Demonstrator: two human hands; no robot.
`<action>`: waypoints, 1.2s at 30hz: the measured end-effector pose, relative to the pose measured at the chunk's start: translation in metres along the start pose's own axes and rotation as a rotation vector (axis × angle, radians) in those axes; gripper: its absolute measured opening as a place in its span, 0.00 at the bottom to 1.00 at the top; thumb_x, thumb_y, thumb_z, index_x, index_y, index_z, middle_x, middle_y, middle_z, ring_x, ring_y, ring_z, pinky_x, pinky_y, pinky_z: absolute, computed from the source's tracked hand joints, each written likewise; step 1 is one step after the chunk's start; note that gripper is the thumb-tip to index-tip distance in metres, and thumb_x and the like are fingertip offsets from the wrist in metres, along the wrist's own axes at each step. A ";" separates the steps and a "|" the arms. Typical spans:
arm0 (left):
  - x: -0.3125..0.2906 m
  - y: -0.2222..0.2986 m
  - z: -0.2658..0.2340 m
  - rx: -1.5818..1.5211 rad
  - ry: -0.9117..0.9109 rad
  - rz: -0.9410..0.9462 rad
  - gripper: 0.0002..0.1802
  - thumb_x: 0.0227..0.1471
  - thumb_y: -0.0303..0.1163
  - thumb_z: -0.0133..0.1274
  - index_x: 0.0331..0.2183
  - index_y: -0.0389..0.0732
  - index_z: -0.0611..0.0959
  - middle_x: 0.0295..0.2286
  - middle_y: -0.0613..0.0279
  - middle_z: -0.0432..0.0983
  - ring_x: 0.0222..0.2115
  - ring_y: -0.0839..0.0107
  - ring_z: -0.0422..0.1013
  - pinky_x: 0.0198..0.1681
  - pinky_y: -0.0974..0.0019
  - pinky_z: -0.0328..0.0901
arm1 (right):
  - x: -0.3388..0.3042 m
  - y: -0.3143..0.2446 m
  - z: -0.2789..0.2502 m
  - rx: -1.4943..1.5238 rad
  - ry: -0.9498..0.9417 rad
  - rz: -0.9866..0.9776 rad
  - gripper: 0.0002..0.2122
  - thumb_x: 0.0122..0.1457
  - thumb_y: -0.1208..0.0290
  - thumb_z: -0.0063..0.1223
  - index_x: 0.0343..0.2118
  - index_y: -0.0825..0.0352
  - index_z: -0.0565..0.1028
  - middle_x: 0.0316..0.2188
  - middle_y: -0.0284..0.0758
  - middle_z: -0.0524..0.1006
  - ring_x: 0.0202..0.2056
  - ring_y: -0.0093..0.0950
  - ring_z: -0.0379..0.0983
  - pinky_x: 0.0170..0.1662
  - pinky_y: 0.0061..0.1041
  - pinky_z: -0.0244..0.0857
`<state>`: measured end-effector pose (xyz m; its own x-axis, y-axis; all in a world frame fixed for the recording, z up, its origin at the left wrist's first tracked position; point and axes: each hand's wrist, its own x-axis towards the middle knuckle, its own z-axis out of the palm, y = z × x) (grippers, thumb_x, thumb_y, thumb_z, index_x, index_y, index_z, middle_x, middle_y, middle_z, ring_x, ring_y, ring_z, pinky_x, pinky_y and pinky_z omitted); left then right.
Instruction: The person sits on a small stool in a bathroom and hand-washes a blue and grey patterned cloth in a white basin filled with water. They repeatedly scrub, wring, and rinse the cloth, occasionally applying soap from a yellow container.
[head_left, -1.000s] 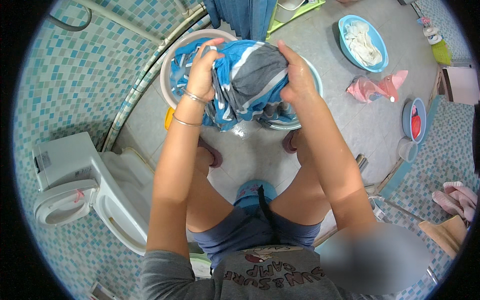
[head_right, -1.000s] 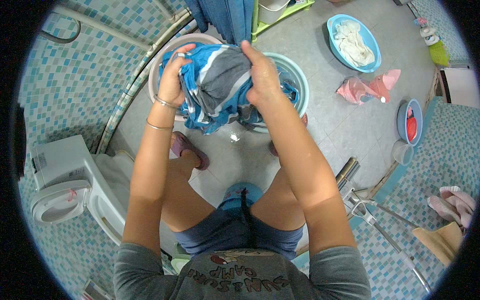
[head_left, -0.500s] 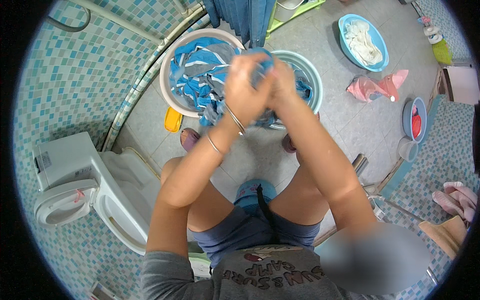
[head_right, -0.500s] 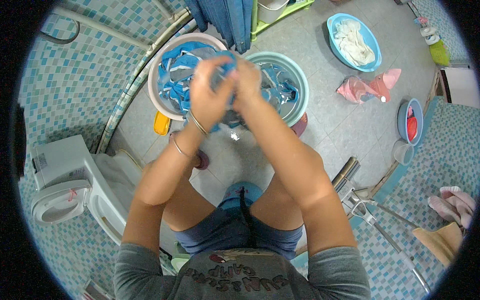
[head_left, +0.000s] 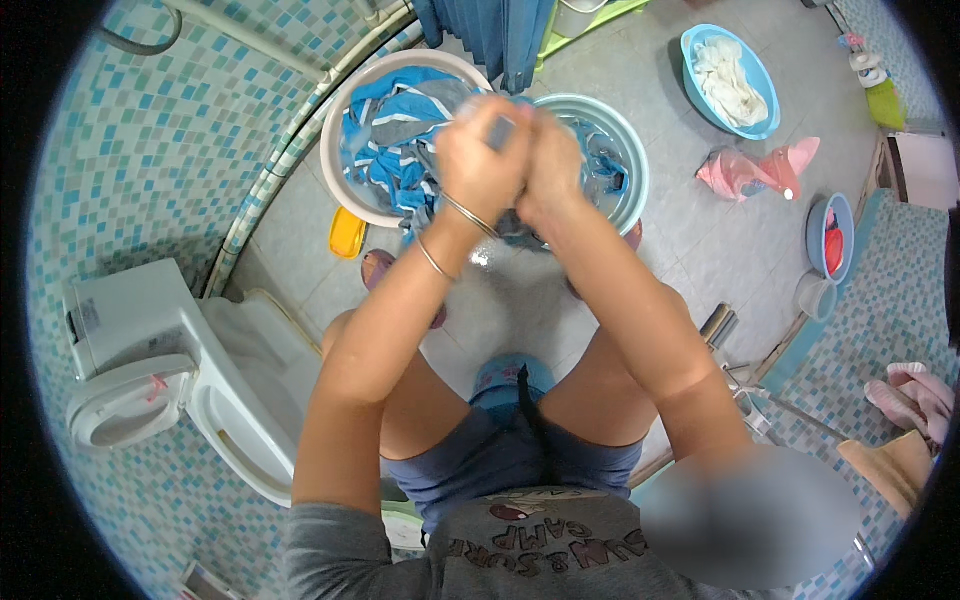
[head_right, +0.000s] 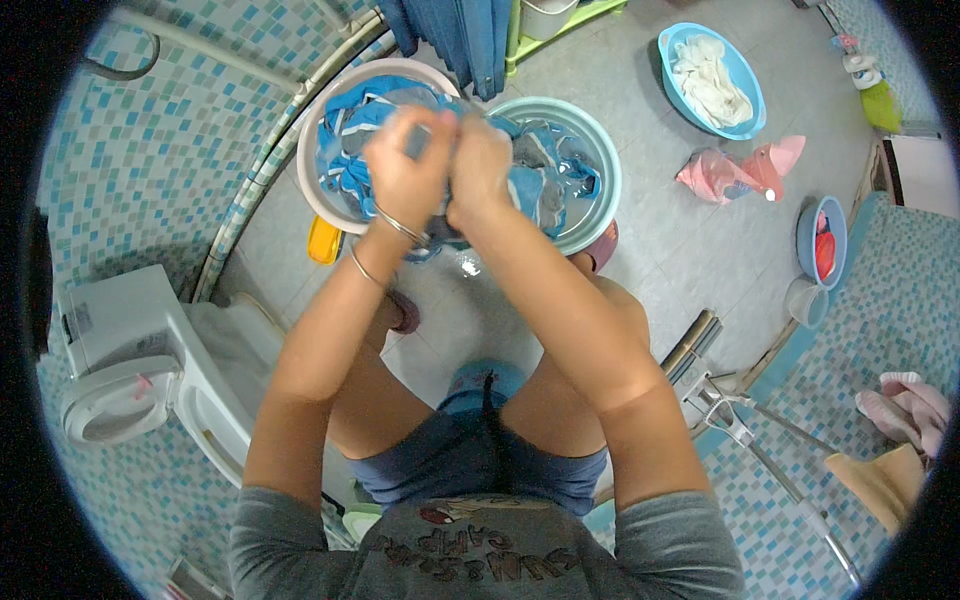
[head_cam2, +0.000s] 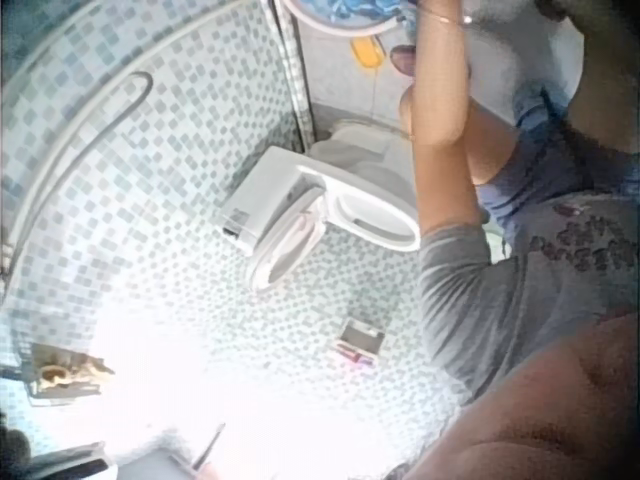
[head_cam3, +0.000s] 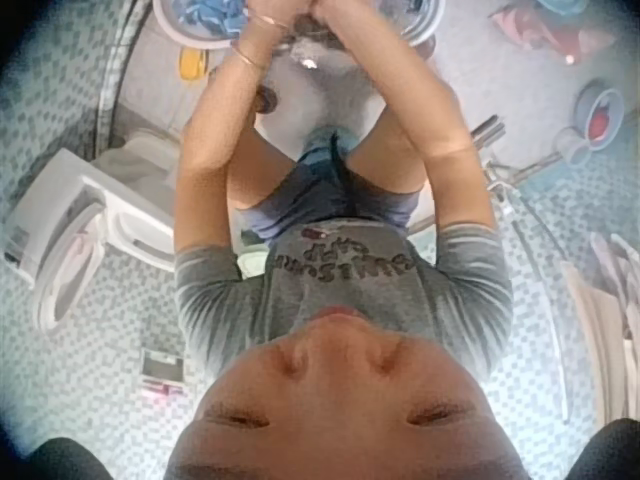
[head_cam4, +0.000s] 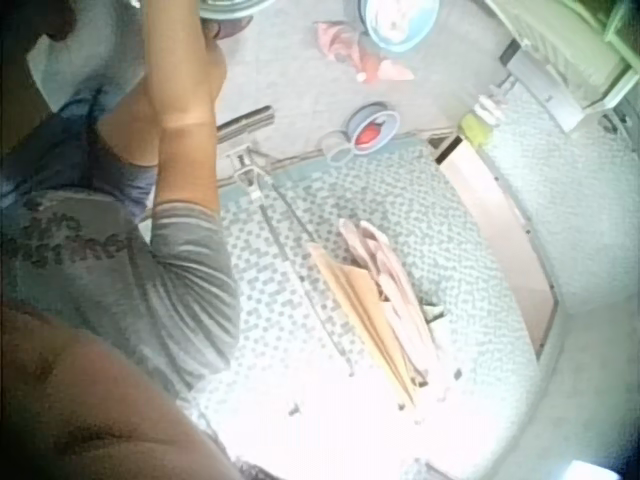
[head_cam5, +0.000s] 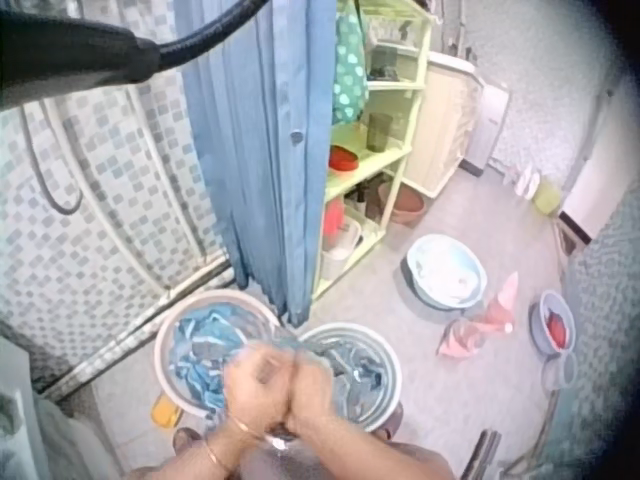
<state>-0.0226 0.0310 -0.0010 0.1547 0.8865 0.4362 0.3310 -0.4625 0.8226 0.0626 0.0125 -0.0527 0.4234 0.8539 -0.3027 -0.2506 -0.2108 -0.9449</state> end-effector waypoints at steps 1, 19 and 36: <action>0.006 -0.026 -0.012 -0.005 0.084 -0.141 0.08 0.46 0.32 0.55 0.23 0.37 0.79 0.22 0.54 0.74 0.23 0.59 0.73 0.29 0.64 0.66 | -0.019 -0.026 0.019 0.155 -0.031 0.168 0.10 0.53 0.67 0.48 0.32 0.68 0.75 0.27 0.37 0.76 0.29 0.28 0.73 0.32 0.28 0.65; 0.008 -0.023 -0.040 -0.283 -0.339 -0.253 0.20 0.39 0.23 0.48 0.40 0.33 0.77 0.31 0.58 0.76 0.34 0.74 0.70 0.40 0.70 0.65 | -0.001 -0.076 -0.028 0.553 -0.155 0.349 0.12 0.52 0.64 0.56 0.31 0.69 0.74 0.28 0.36 0.76 0.28 0.27 0.73 0.36 0.26 0.68; -0.001 -0.003 -0.008 -0.001 -0.104 -0.072 0.10 0.47 0.31 0.54 0.22 0.33 0.78 0.19 0.58 0.72 0.21 0.69 0.68 0.26 0.68 0.63 | -0.038 -0.050 0.012 0.179 -0.042 0.153 0.12 0.56 0.65 0.44 0.29 0.70 0.75 0.24 0.32 0.71 0.27 0.22 0.65 0.31 0.26 0.59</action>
<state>-0.0311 0.0314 -0.0012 0.2267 0.9143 0.3357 0.3437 -0.3975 0.8508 0.0486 -0.0042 0.0075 0.3331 0.8380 -0.4322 -0.4610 -0.2551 -0.8500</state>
